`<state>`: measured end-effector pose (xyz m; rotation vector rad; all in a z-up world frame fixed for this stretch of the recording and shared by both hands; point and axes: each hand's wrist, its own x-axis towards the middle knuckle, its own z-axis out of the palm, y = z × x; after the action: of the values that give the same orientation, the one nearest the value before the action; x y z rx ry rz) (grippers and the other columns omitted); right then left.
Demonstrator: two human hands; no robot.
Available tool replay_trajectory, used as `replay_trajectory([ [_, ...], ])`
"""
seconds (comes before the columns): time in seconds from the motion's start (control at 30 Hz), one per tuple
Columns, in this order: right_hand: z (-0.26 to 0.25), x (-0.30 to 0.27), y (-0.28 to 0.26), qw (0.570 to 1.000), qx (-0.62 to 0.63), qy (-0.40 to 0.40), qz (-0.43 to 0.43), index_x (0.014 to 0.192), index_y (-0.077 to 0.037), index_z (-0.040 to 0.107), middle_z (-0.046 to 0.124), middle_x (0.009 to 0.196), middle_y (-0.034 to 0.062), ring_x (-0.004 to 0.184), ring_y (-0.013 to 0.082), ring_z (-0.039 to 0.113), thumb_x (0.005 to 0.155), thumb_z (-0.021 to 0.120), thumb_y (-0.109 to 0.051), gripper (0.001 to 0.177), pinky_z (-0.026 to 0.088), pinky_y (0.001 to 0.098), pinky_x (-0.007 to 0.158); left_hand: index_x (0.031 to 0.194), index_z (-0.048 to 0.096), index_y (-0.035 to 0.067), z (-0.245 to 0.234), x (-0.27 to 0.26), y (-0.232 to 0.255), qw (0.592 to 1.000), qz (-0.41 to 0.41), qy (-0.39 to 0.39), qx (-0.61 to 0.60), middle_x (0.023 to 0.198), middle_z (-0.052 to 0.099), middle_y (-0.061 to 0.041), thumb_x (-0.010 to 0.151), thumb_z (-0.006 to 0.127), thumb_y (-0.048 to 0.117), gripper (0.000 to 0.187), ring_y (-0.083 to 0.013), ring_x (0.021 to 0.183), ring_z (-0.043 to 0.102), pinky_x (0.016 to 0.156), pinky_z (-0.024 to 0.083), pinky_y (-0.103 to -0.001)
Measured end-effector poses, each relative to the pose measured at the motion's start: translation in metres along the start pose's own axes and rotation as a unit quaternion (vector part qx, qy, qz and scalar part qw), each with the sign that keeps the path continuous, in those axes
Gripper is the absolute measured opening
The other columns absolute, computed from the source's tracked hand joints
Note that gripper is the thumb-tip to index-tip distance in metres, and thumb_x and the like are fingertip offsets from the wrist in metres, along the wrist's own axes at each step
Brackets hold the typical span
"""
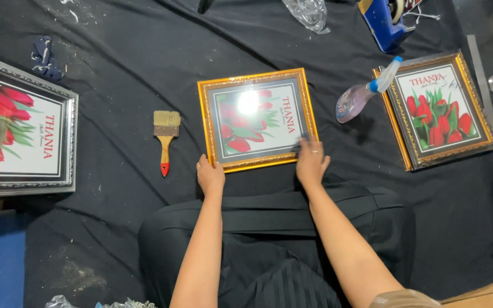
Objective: Cleaning the glass of a picture frame using a spray bottle and a cloth.
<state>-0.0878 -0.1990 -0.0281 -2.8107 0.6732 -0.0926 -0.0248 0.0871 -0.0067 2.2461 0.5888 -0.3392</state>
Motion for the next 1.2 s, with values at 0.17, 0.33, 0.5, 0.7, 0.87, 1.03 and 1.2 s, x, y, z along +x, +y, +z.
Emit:
replay_trajectory([
  [0.17, 0.021, 0.014, 0.022, 0.983, 0.158, 0.054, 0.073, 0.151, -0.014, 0.049, 0.04, 0.156, 0.0234, 0.146, 0.0424, 0.036, 0.108, 0.048, -0.011, 0.043, 0.031, 0.0593, 0.117, 0.138, 0.057, 0.007, 0.009, 0.003, -0.008, 0.999, -0.034, 0.005, 0.02, 0.127, 0.058, -0.016, 0.093, 0.061, 0.027, 0.05, -0.037, 0.124, 0.06, 0.103, 0.05, -0.046],
  [0.33, 0.004, 0.013, 0.024, 0.982, 0.18, -0.003, 0.059, 0.156, -0.007, 0.041, 0.037, 0.158, 0.0286, 0.151, 0.0411, 0.029, 0.111, 0.043, -0.012, 0.046, 0.018, 0.051, 0.126, 0.133, 0.064, 0.01, 0.007, 0.017, -0.019, 0.995, -0.079, -0.025, -0.059, 0.124, 0.065, -0.016, 0.089, 0.062, 0.048, 0.058, -0.0382, 0.126, 0.059, 0.108, 0.045, -0.046],
  [0.5, 0.01, 0.025, 0.041, 0.976, 0.18, -0.078, 0.095, 0.161, -0.008, 0.029, 0.029, 0.164, 0.0242, 0.154, 0.0411, 0.02, 0.112, 0.038, -0.015, 0.051, 0.018, 0.0514, 0.127, 0.151, 0.047, 0.002, -0.077, -0.063, 0.089, 0.93, -0.094, -0.077, -0.348, 0.156, 0.045, -0.022, 0.106, 0.042, 0.053, 0.068, -0.0381, 0.148, 0.035, 0.122, 0.031, -0.048],
  [0.7, 0.011, -0.026, -0.028, 0.98, 0.122, 0.114, -0.104, 0.133, 0.002, 0.058, 0.06, 0.134, 0.0297, 0.133, 0.0433, 0.052, 0.106, 0.048, -0.006, 0.029, 0.039, 0.0496, 0.115, 0.16, 0.026, 0.016, -0.044, -0.03, 0.047, 0.84, -0.133, -0.226, -0.475, 0.145, 0.051, -0.029, 0.107, 0.03, 0.061, 0.07, -0.0507, 0.124, 0.057, 0.092, 0.056, -0.064],
  [0.87, -0.035, -0.071, -0.13, 0.934, 0.192, 0.129, -0.27, 0.136, -0.007, 0.058, 0.058, 0.141, 0.0183, 0.137, 0.0342, 0.051, 0.105, 0.051, -0.009, 0.033, 0.036, 0.0444, 0.118, 0.159, 0.026, 0.013, -0.048, -0.037, 0.054, 0.846, -0.11, -0.221, -0.473, 0.145, 0.051, -0.03, 0.105, 0.033, 0.064, 0.074, -0.0507, 0.125, 0.057, 0.093, 0.054, -0.064],
  [1.03, -0.061, -0.068, -0.136, 0.898, 0.241, 0.11, -0.352, 0.136, -0.015, 0.064, 0.057, 0.138, 0.0096, 0.131, 0.0305, 0.054, 0.095, 0.066, -0.013, 0.041, 0.042, 0.0425, 0.115, 0.158, 0.031, 0.016, -0.035, -0.025, 0.035, 0.86, -0.107, -0.183, -0.464, 0.14, 0.057, -0.025, 0.103, 0.035, 0.067, 0.075, -0.0463, 0.117, 0.064, 0.088, 0.059, -0.062],
  [1.2, -0.077, -0.051, -0.072, 0.934, 0.166, 0.187, -0.256, 0.124, -0.011, 0.071, 0.067, 0.125, 0.0105, 0.12, 0.0308, 0.061, 0.095, 0.067, -0.01, 0.029, 0.046, 0.0432, 0.106, 0.153, 0.039, 0.012, -0.049, -0.039, 0.042, 0.846, -0.126, -0.164, -0.491, 0.126, 0.063, -0.03, 0.104, 0.039, 0.063, 0.071, -0.0502, 0.103, 0.069, 0.073, 0.064, -0.06],
])
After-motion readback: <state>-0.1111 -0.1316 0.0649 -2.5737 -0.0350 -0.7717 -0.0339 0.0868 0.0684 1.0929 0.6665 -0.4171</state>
